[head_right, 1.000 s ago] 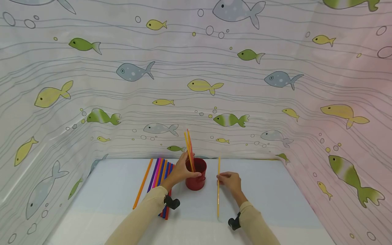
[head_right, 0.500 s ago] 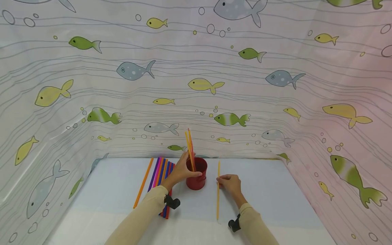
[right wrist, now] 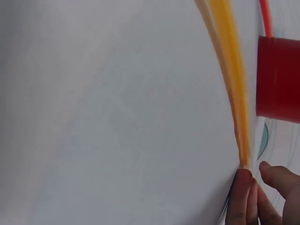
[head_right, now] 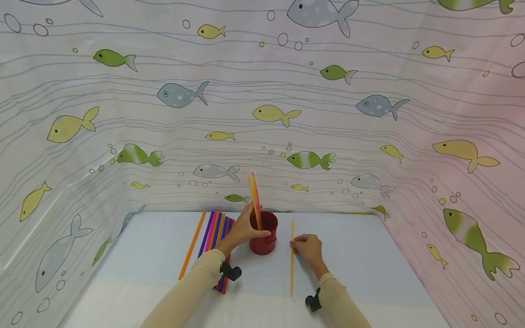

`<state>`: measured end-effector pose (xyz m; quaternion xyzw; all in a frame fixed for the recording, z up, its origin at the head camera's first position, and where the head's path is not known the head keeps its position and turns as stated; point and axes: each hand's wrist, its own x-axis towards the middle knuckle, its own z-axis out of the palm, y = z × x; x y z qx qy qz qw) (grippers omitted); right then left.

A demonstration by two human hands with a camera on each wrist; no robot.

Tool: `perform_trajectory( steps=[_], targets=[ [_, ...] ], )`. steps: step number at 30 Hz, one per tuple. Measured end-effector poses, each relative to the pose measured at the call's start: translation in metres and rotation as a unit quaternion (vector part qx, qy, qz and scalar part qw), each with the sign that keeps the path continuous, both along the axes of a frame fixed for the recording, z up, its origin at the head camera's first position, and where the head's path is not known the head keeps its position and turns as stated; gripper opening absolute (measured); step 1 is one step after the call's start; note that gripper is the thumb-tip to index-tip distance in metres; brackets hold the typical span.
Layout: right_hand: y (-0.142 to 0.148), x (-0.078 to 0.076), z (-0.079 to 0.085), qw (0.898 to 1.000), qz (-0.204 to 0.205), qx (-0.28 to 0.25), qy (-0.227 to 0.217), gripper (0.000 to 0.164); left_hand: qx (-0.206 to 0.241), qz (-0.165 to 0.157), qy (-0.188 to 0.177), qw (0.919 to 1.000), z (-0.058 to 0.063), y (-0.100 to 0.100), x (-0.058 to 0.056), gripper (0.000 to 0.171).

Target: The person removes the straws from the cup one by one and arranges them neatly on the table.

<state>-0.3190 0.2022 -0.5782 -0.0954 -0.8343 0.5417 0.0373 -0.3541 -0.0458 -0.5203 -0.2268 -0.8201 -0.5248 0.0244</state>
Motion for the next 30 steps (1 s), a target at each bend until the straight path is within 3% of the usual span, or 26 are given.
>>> perform_trajectory(
  steps=[11, 15, 23, 30],
  targets=[
    [0.001, 0.003, 0.004, 0.999, -0.009, 0.033, 0.021, 0.017, 0.001, 0.002, -0.012, 0.9999, 0.002, 0.0, 0.002, 0.101],
    [0.002, 0.0, 0.013, 0.999, -0.006, 0.041, 0.028, 0.018, 0.001, 0.001, -0.018, 0.9998, 0.003, 0.0, 0.003, 0.102],
    [-0.003, -0.018, 0.058, 0.996, 0.016, 0.034, 0.084, 0.019, -0.006, 0.002, -0.025, 0.9997, 0.005, 0.0, 0.005, 0.103],
    [-0.033, -0.025, 0.104, 0.986, 0.064, 0.055, 0.143, 0.021, -0.006, 0.002, -0.017, 0.9998, 0.003, 0.0, 0.004, 0.109]
  ],
)
